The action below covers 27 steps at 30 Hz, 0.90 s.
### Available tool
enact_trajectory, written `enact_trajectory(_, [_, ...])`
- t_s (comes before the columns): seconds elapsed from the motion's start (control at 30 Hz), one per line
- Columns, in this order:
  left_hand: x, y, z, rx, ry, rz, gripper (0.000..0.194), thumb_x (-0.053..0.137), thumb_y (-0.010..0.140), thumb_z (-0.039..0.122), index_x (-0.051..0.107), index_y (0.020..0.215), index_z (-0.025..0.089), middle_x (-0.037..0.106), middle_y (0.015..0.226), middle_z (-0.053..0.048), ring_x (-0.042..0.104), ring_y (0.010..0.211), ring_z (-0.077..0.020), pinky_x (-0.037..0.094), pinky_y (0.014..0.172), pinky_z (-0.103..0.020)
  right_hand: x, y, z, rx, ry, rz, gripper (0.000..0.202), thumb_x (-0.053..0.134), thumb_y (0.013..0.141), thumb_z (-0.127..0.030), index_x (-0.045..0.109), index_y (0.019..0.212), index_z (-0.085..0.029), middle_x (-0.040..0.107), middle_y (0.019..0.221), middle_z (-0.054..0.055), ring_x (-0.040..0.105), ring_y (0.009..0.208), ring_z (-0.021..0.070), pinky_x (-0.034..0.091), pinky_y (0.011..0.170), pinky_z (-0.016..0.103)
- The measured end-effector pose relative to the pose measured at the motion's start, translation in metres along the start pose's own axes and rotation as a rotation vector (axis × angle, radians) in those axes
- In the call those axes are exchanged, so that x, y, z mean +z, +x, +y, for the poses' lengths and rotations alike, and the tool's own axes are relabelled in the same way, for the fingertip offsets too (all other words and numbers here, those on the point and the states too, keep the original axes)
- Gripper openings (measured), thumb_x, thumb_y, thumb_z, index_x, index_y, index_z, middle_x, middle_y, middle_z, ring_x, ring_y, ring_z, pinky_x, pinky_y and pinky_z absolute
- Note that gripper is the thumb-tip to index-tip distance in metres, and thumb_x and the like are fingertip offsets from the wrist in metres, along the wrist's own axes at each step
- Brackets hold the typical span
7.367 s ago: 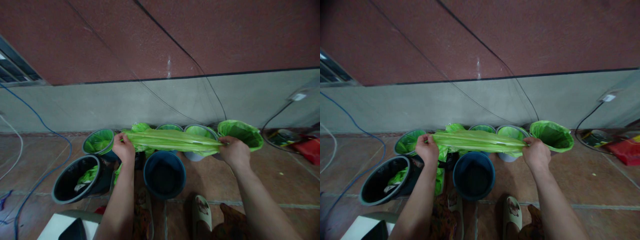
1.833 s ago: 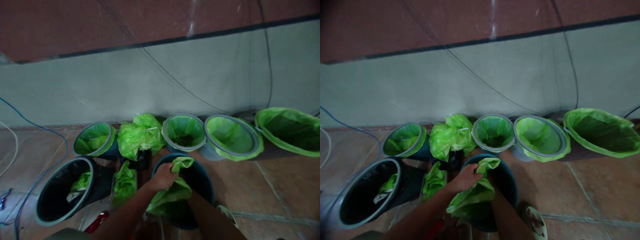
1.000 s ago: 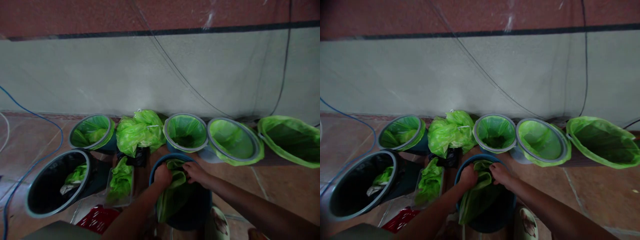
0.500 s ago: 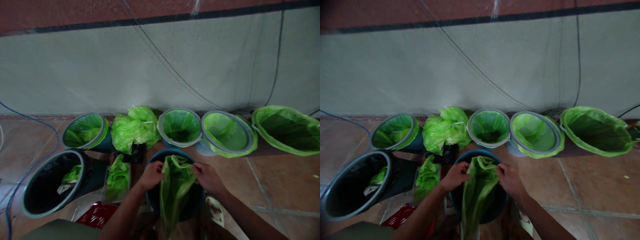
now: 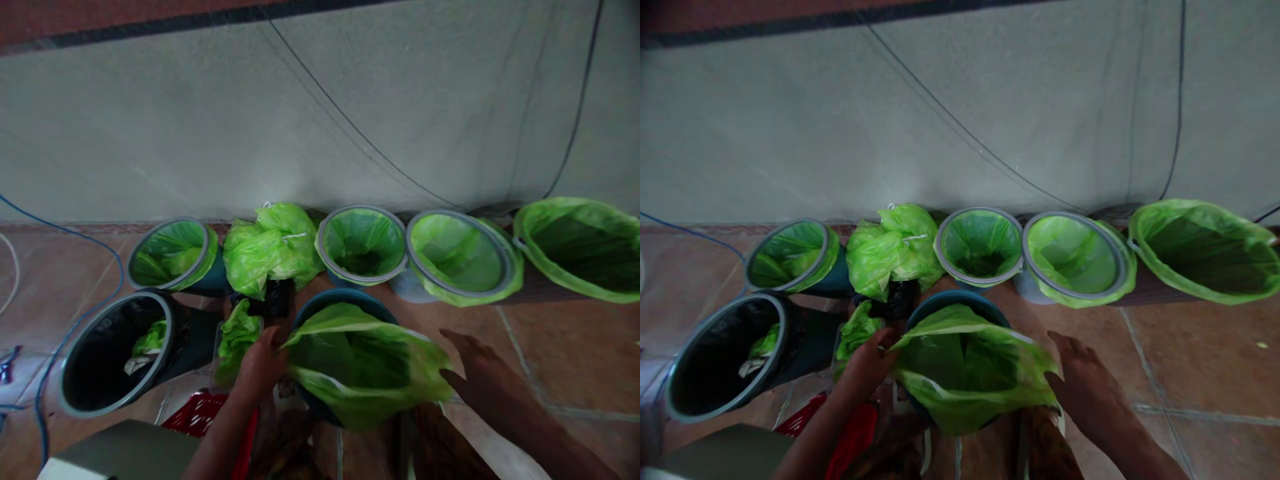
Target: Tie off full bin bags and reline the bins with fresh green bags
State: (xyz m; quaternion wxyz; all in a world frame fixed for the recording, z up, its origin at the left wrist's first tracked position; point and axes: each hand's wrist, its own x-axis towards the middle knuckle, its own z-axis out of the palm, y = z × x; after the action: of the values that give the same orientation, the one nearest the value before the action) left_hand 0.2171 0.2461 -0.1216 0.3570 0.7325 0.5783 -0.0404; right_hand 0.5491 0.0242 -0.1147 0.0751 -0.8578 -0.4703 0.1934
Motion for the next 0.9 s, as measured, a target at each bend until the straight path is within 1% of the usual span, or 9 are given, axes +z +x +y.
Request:
enact_trajectory(0.1, [-0.007, -0.002, 0.013, 0.149, 0.062, 0.091, 0.063, 0.06, 0.075, 0.019, 0.048, 0.137, 0.016, 0.058, 0.132, -0.014, 0.056, 0.121, -0.0275, 0.045, 0.102, -0.041, -0.024, 0.025, -0.045, -0.188, 0.043, 0.038, 0.063, 0.052, 0.078, -0.026, 0.048, 0.14, -0.014, 0.054, 0.142, 0.014, 0.049, 0.131, 0.0298, 0.04, 0.11, 0.047])
enact_trajectory(0.17, [-0.012, -0.003, 0.028, 0.278, 0.079, 0.136, 0.068, 0.06, 0.073, 0.017, 0.046, 0.14, 0.016, 0.048, 0.145, -0.016, 0.045, 0.134, -0.0296, 0.038, 0.11, -0.045, -0.027, 0.038, -0.07, -0.262, 0.099, -0.021, 0.061, 0.057, 0.079, -0.031, 0.051, 0.138, -0.018, 0.058, 0.137, 0.012, 0.053, 0.125, 0.029, 0.042, 0.107, 0.047])
enact_trajectory(0.27, [-0.01, -0.002, 0.056, 0.449, 0.102, 0.122, 0.069, 0.063, 0.074, 0.019, 0.047, 0.14, 0.022, 0.044, 0.149, -0.011, 0.041, 0.137, -0.029, 0.033, 0.114, -0.046, -0.011, 0.053, -0.091, -0.253, 0.172, -0.054, 0.034, 0.054, 0.085, -0.032, 0.067, 0.116, -0.023, 0.07, 0.115, 0.009, 0.064, 0.106, 0.0249, 0.048, 0.096, 0.04])
enact_trajectory(0.37, [0.004, 0.01, 0.076, 0.543, 0.162, -0.002, 0.047, 0.062, 0.082, 0.027, 0.059, 0.128, 0.023, 0.061, 0.132, -0.01, 0.053, 0.123, -0.0278, 0.035, 0.11, -0.045, 0.012, 0.063, -0.098, -0.254, 0.196, -0.062, 0.027, 0.045, 0.093, -0.03, 0.071, 0.097, -0.024, 0.073, 0.099, 0.005, 0.066, 0.093, 0.0199, 0.048, 0.085, 0.031])
enact_trajectory(0.43, [0.016, 0.022, 0.079, 0.5, 0.204, -0.075, 0.027, 0.051, 0.09, 0.026, 0.067, 0.111, 0.021, 0.07, 0.111, -0.01, 0.062, 0.108, -0.0251, 0.039, 0.103, -0.041, 0.023, 0.068, -0.102, -0.249, 0.14, -0.079, 0.027, 0.044, 0.094, -0.028, 0.071, 0.094, -0.023, 0.073, 0.096, 0.005, 0.066, 0.09, 0.019, 0.046, 0.081, 0.029])
enact_trajectory(0.53, [0.025, 0.036, 0.074, 0.432, 0.197, -0.091, 0.026, 0.044, 0.093, 0.026, 0.068, 0.102, 0.021, 0.072, 0.101, -0.008, 0.065, 0.096, -0.0218, 0.043, 0.09, -0.032, 0.028, 0.075, -0.107, -0.221, -0.005, -0.12, 0.027, 0.044, 0.094, -0.026, 0.07, 0.088, -0.02, 0.072, 0.091, 0.008, 0.066, 0.084, 0.0203, 0.043, 0.075, 0.029])
enact_trajectory(0.6, [0.022, 0.039, 0.07, 0.431, 0.169, -0.095, 0.024, 0.047, 0.092, 0.029, 0.068, 0.1, 0.021, 0.072, 0.098, -0.007, 0.064, 0.091, -0.0206, 0.044, 0.082, -0.029, 0.024, 0.078, -0.105, -0.205, -0.044, -0.121, 0.027, 0.045, 0.093, -0.028, 0.07, 0.086, -0.019, 0.073, 0.089, 0.009, 0.066, 0.082, 0.0214, 0.042, 0.072, 0.03])
enact_trajectory(0.77, [0.001, 0.043, 0.067, 0.408, -0.05, -0.121, 0.025, 0.05, 0.089, 0.033, 0.07, 0.086, 0.019, 0.066, 0.076, -0.002, 0.057, 0.069, -0.0148, 0.039, 0.067, -0.025, 0.007, 0.089, -0.092, -0.163, 0.191, -0.108, 0.027, 0.049, 0.091, -0.037, 0.072, 0.09, -0.023, 0.072, 0.079, 0.003, 0.065, 0.074, 0.018, 0.041, 0.067, 0.027])
enact_trajectory(0.9, [-0.007, 0.06, 0.064, 0.34, -0.257, -0.131, 0.032, 0.051, 0.085, 0.041, 0.065, 0.07, 0.015, 0.054, 0.063, 0.001, 0.046, 0.061, -0.0114, 0.034, 0.058, -0.023, 0.006, 0.104, -0.085, -0.124, 0.375, -0.095, 0.031, 0.052, 0.086, -0.043, 0.073, 0.083, -0.021, 0.068, 0.067, 0.0, 0.06, 0.062, 0.0154, 0.039, 0.06, 0.026])
